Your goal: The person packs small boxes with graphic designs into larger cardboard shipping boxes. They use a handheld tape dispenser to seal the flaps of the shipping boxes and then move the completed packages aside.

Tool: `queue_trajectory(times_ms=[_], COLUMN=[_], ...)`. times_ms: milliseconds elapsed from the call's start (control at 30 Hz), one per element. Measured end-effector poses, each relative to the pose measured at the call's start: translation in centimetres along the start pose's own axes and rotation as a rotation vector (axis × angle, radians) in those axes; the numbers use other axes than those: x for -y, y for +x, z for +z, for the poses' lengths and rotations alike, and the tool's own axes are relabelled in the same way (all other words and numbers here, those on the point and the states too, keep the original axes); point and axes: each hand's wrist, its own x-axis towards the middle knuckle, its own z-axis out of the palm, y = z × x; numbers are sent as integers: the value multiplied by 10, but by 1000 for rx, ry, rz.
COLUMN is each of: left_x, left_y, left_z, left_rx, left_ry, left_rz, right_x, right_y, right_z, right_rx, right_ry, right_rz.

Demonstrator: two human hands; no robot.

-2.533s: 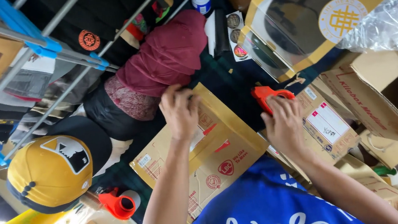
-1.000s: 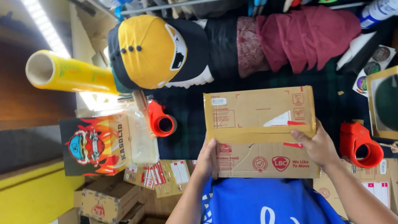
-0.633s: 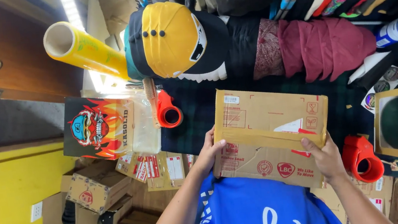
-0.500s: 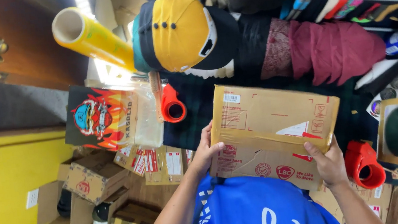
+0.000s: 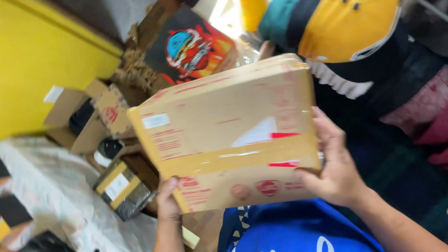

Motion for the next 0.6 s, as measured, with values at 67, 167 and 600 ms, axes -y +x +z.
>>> queue_trajectory(times_ms=[67,167,600], left_x=[16,19,53], left_y=[-9,-42,-87], left_z=[-81,-134,-111], left_rx=[-120,-305,-667], left_ry=[-100,-243,-82], left_rz=[-9,-31,-119], right_x=[2,-11,-154], right_y=[27,55,83], right_z=[26,73,204], right_rx=[135,395,991], right_ry=[45,20,-495], right_rz=[-41,-42,544])
